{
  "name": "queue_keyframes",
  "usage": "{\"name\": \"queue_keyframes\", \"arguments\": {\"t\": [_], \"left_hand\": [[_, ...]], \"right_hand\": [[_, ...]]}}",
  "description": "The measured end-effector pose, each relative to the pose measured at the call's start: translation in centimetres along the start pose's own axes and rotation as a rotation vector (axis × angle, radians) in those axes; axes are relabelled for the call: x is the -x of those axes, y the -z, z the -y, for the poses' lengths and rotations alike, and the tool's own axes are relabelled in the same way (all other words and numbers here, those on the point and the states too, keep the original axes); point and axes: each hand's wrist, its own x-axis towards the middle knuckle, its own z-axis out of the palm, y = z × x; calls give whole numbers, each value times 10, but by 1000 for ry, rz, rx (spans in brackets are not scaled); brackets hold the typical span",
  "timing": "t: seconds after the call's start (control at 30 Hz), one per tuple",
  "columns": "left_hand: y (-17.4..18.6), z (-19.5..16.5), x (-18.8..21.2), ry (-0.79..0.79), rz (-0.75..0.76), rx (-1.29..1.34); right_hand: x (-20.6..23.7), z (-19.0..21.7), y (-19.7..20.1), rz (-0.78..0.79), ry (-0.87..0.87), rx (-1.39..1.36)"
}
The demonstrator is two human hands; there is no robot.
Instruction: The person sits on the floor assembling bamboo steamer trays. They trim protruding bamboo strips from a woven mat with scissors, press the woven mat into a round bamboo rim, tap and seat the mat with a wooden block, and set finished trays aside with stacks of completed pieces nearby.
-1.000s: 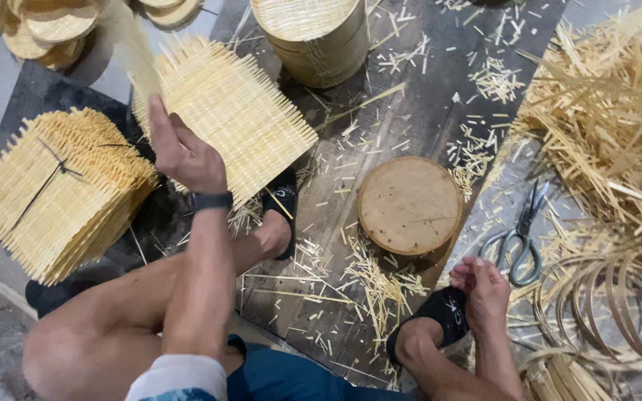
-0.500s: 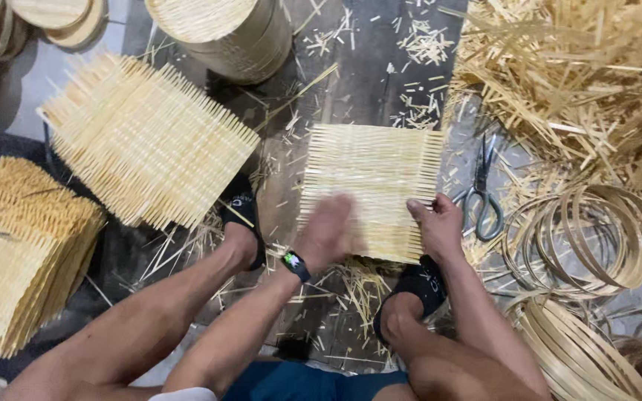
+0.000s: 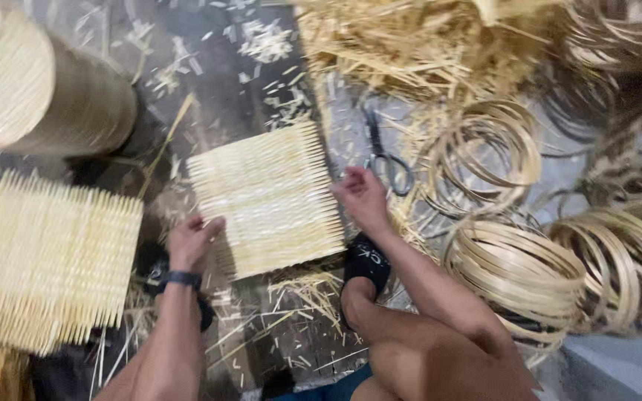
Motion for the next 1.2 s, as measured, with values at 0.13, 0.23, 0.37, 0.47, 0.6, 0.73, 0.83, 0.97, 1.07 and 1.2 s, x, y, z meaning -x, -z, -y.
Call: {"name": "queue_keyframes", "arguments": {"t": [0.13, 0.23, 0.37, 0.47, 0.6, 0.73, 0.83, 0.97, 1.07, 1.2], "left_hand": [[1, -4, 4, 3, -130, 81], [0, -9, 7, -201, -322, -6], [-2, -48, 30, -526, -457, -53], [-11, -106, 73, -658, -447, -139], [-62, -195, 129, -1079, -200, -305], [-120, -242, 159, -1039, 239, 58], [-125, -240, 173, -504, 491, 390], [-109, -221, 195, -293, 580, 596], [-95, -216, 202, -191, 581, 592], [-84, -221, 193, -24, 642, 329]], "right_hand": [[-33, 12, 126, -376, 165, 632], [-58, 0, 206, -224, 157, 1134], [-52, -1, 243, -212, -133, 745], [-30, 47, 254, -294, 29, 837], [-1, 144, 251, -21, 176, 391], [19, 215, 200, 410, -54, -75], [34, 253, 149, 319, 233, 386], [61, 294, 91, 347, 1180, 646], [75, 305, 54, 405, 1196, 643], [86, 289, 24, 501, 1312, 686]]}}
